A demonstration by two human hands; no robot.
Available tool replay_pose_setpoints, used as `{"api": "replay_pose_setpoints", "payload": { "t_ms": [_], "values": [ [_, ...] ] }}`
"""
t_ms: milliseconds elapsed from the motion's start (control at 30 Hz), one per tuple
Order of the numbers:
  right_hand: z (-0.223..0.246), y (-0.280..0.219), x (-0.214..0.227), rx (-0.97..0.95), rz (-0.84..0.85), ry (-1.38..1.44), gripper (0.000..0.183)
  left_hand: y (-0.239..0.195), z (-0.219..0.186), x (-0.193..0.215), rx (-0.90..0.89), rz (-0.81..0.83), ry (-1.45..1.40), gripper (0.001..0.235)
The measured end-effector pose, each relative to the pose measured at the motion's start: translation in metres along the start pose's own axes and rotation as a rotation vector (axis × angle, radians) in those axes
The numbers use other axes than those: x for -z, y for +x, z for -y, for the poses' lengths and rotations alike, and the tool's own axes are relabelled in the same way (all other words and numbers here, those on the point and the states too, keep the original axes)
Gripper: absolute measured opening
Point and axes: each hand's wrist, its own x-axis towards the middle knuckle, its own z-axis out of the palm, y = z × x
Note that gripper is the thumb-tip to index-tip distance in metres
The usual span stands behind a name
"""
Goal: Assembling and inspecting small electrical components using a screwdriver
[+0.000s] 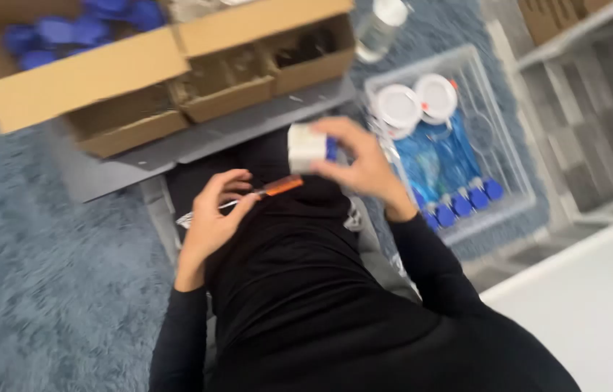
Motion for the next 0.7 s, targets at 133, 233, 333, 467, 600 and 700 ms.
{"api": "replay_pose_setpoints", "payload": {
  "t_ms": [133, 233, 333, 467, 600, 700],
  "values": [
    [-0.019, -0.014, 0.079, -0.134, -0.106, -0.247, 0.058, 0.005, -0.018, -0.006, -0.081, -0.042, 0.281, 0.043],
    [-0.024, -0.029, 0.132, -0.208, -0.122, -0.547, 0.056, 0.007, -0.020, -0.009, -0.096, -0.043, 0.341, 0.041],
    [-0.061, -0.066, 0.174, -0.349, -0.116, -0.781, 0.058, 0.009, -0.021, -0.012, -0.098, -0.031, 0.353, 0.040],
    [-0.140, -0.130, 0.209, -1.081, 0.236, -0.920, 0.066, 0.009, 0.000, -0.010, -0.128, 0.003, 0.344, 0.037],
    [-0.159, -0.154, 0.200, -1.372, 0.357, -0.870, 0.069, 0.012, -0.002, -0.016, -0.125, 0.019, 0.355, 0.036],
    [-0.187, -0.177, 0.198, -1.483, 0.386, -0.836, 0.073, 0.012, -0.002, -0.017, -0.136, 0.027, 0.362, 0.036]
  ]
}}
